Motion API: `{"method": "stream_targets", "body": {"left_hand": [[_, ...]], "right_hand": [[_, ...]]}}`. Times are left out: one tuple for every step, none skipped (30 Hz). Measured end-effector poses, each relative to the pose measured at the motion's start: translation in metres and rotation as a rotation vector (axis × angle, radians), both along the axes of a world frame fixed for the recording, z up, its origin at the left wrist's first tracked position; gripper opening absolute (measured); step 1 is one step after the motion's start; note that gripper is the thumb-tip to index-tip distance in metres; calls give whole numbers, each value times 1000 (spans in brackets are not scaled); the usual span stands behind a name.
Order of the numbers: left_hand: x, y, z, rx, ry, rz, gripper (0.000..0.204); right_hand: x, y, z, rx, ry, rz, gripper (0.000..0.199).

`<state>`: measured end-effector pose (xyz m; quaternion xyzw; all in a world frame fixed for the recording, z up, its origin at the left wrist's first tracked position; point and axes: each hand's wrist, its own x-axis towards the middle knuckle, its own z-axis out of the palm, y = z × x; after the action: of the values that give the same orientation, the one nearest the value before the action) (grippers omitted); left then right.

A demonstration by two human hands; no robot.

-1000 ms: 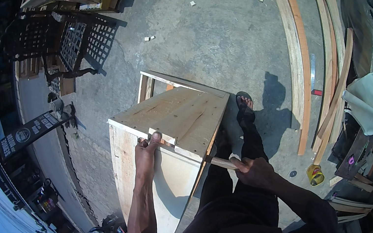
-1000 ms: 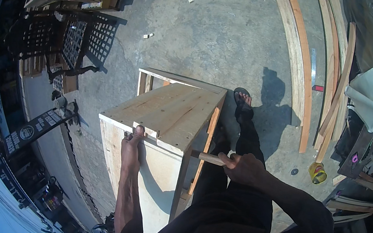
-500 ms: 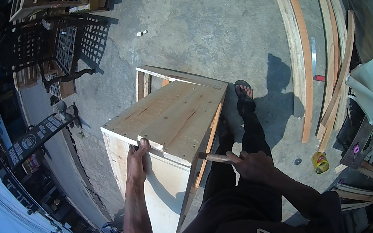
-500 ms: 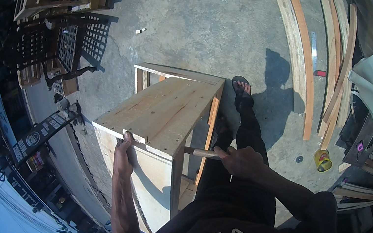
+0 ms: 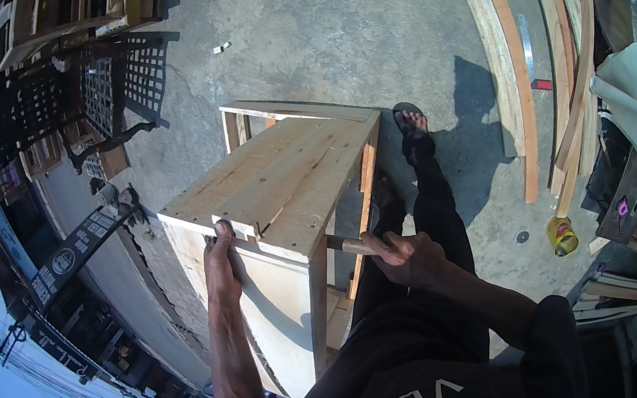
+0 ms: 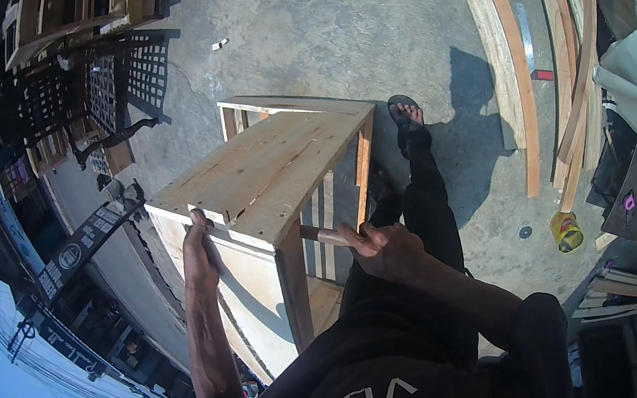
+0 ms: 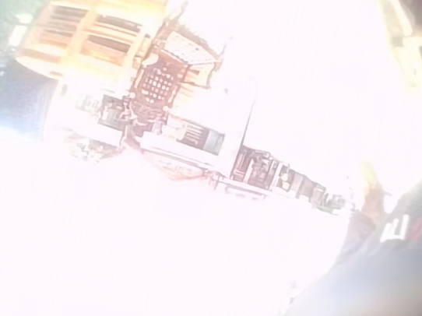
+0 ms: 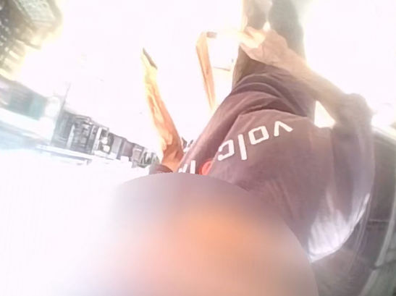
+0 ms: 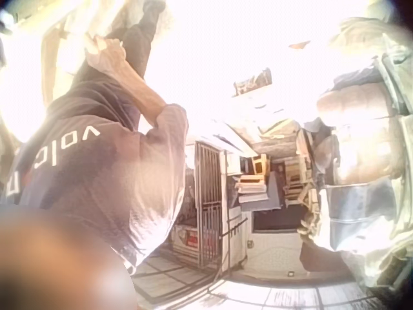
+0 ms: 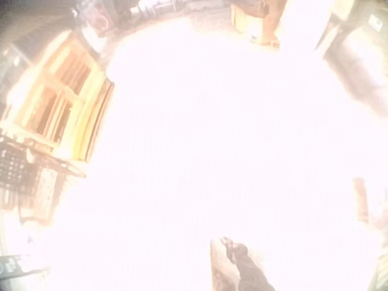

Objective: The person measures and marks a wooden plank, then uses a hammer and nails to attach it to a wooden frame structure. They repeatedly hammer nails into the plank to secure it to the frame.

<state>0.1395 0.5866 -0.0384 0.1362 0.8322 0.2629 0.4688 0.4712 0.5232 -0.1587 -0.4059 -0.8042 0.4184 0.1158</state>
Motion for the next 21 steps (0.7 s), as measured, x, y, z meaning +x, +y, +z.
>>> {"method": "stream_targets", "body": {"left_hand": [[1,0,0,5,10,11,70],[1,1,0,-54,11,46,70],[2,1,0,-37,16,35,70],[2,2,1,-16,21,22,69],[3,2,1,6,26,11,69],[3,2,1,-34,33,25,69],[3,2,1,-70,38,39,70],[3,1,1,-102,41,57,70],[2,1,1,-74,28,35,73],[2,1,2,-53,19,13,75],[1,0,2,-35,14,-13,78],[0,0,2,-52,20,-7,82],[0,0,1,-69,25,-2,86],[0,1,1,-82,28,5,90],[0,1,1,-91,33,12,94],[0,2,0,-83,29,2,94],[1,3,1,-82,30,-3,95],[3,3,3,-85,31,-4,95],[5,3,4,-103,36,-17,97],[7,4,6,-113,38,-30,99],[9,5,8,-103,42,-43,101]], "right_hand": [[-1,-1,-2,-61,-8,-39,56],[-1,-1,-4,-129,-3,-68,56],[-1,-1,-4,-141,-25,-6,55],[-2,-1,-4,-157,-40,58,55],[-1,1,-3,-173,-56,125,55],[-2,3,-1,-229,-47,84,55],[-2,5,1,-283,-42,42,55],[-3,7,4,-281,1,-48,55],[-3,10,7,-342,-55,51,55],[-4,11,10,-361,-71,98,55],[-4,13,12,-381,-86,143,55],[-4,14,13,-396,-79,134,56],[-1,14,14,-409,-77,125,57],[3,15,13,-418,-78,117,58],[12,15,14,-443,-11,59,55],[21,15,14,-468,59,3,52],[32,15,16,-480,159,-65,48],[48,15,18,-632,61,3,48],[67,18,19,-727,35,30,47],[87,20,27,-775,-115,81,47],[107,23,36,-794,-238,120,48]]}}
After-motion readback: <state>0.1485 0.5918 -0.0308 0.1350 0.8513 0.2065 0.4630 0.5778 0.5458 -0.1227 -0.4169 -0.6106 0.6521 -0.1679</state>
